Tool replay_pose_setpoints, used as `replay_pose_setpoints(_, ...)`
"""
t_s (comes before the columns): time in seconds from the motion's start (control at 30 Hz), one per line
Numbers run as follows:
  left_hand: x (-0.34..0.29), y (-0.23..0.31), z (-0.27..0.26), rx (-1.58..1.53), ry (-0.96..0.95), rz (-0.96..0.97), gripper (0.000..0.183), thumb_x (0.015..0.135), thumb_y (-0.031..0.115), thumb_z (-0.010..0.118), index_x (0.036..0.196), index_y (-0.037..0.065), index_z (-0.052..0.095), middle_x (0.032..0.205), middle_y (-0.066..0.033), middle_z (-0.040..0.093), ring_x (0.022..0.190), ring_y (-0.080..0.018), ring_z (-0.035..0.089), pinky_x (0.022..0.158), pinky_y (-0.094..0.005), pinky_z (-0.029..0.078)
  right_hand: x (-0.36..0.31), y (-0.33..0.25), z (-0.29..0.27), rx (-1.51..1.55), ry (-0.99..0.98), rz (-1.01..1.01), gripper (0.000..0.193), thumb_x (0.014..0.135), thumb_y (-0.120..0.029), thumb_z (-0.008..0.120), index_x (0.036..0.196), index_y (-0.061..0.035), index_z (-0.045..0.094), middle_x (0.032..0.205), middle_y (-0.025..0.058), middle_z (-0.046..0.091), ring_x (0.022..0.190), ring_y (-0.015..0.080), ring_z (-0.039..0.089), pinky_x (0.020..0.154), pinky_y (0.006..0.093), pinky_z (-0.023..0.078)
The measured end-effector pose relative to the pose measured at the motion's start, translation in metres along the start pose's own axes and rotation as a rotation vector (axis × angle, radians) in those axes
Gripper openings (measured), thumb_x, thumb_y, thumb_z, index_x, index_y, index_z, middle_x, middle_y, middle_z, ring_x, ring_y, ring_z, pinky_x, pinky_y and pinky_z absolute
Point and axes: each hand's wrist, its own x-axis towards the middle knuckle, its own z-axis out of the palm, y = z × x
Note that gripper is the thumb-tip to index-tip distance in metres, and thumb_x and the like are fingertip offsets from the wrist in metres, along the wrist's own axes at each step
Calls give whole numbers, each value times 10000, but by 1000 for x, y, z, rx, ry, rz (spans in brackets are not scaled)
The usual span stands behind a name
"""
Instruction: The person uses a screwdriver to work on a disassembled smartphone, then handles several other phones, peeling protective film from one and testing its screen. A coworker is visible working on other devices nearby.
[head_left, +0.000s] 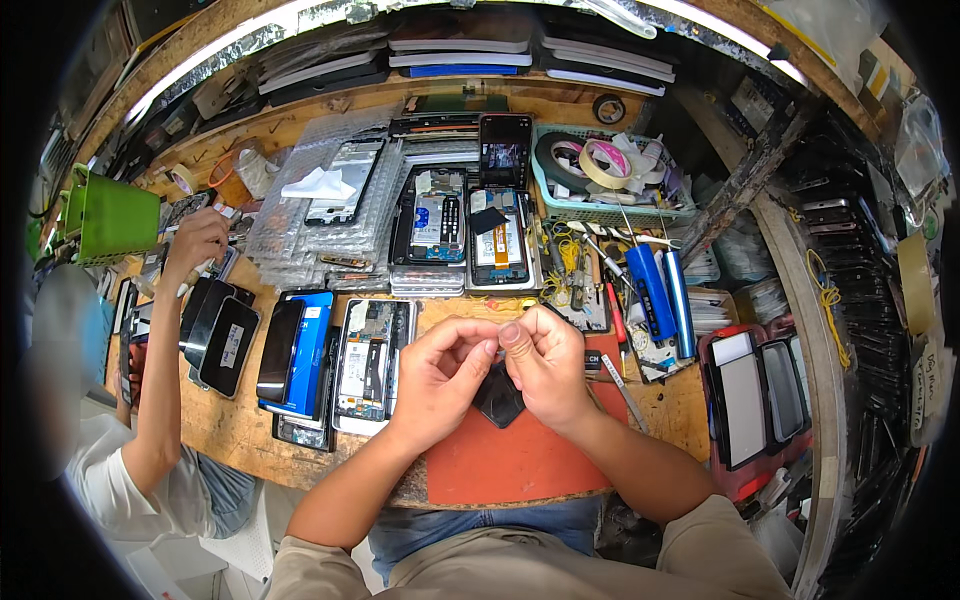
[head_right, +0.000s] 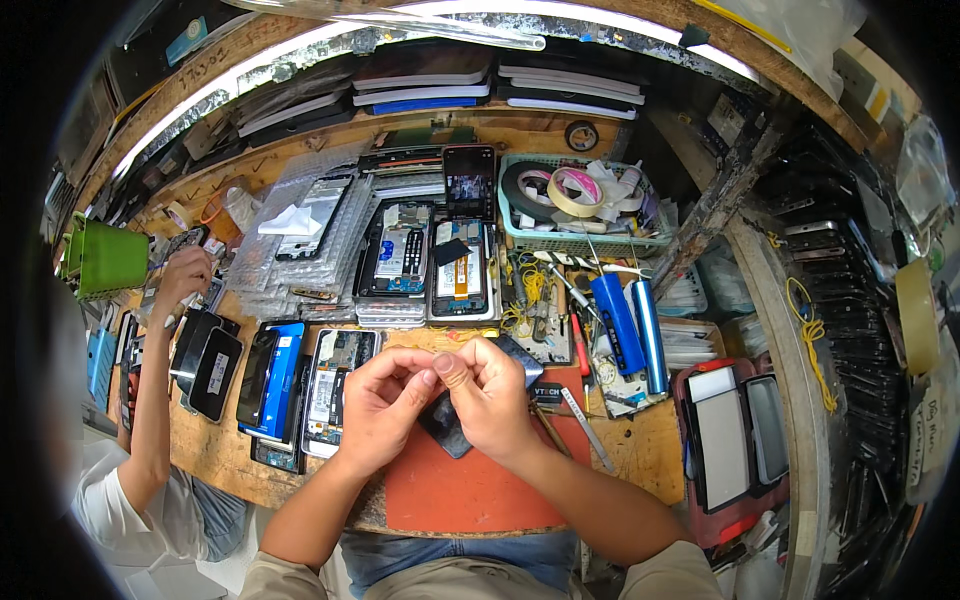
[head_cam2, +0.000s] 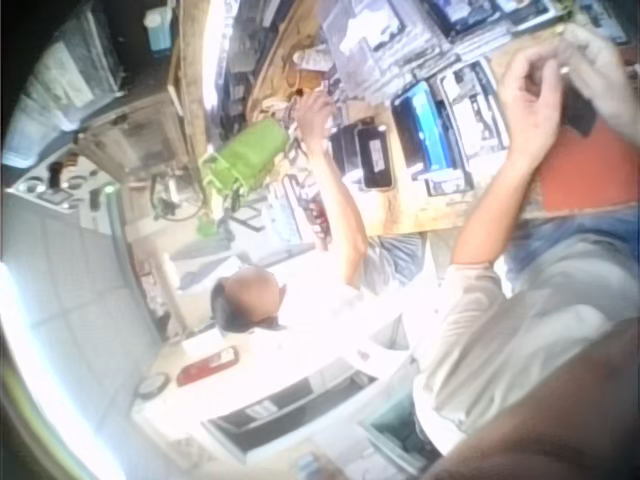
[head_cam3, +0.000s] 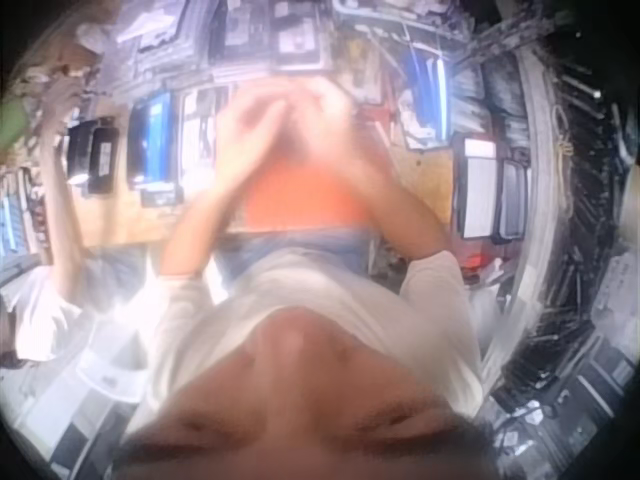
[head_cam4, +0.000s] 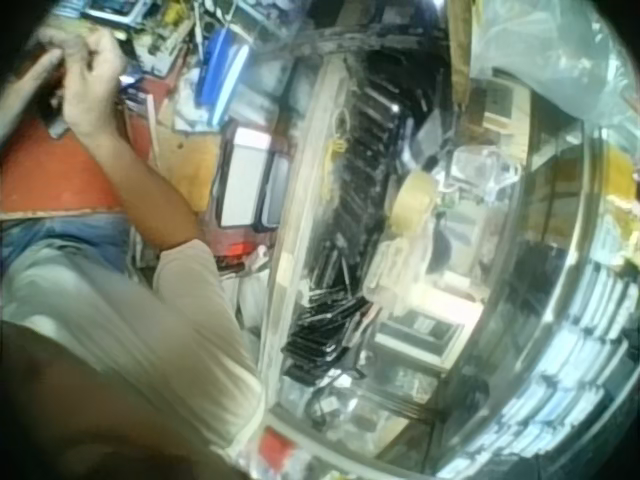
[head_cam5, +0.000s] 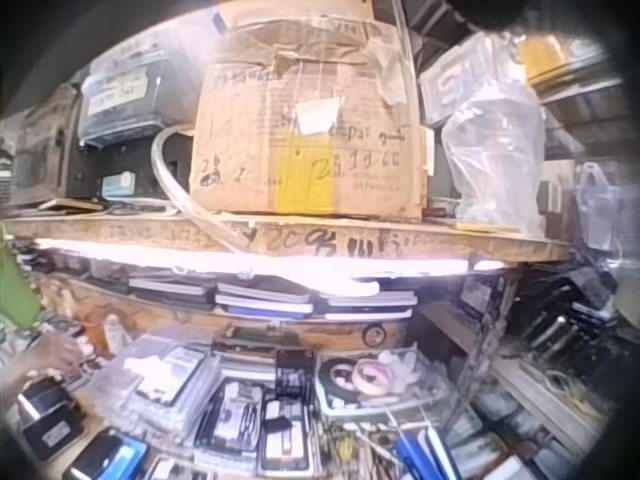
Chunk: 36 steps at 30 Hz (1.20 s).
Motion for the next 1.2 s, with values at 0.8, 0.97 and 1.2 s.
replay_pose_setpoints(0.8, 8, -16, -19, -377, -33, -196, 159, 945, 2, 760, 1056, 19, 648, 998, -50, 692, 908, -97, 657, 841, -248, 551, -4, 17, 1, -380, -17, -325, 245, 1018, -161, 730, 880, -35, 571, 750, -1, 604, 628, 22, 506, 552, 219, 412)
replay_pose_setpoints(0.97, 10, -13, -15, -326, -47, -144, 138, 976, -7, 713, 1104, -5, 659, 1041, -60, 712, 978, -110, 676, 897, -256, 545, -2, 14, 0, -249, -18, -231, 219, 1045, -160, 690, 915, -43, 558, 777, 9, 616, 618, 22, 523, 545, 199, 422)
replay_pose_setpoints(1.2, 11, -11, -17, -59, -66, -87, 121, 1010, 21, 685, 1123, -4, 650, 1026, -52, 697, 936, -92, 659, 832, -250, 549, 3, 9, -2, -101, -49, -48, 227, 1056, -173, 674, 900, -59, 554, 764, -7, 598, 607, 20, 520, 532, 192, 413)
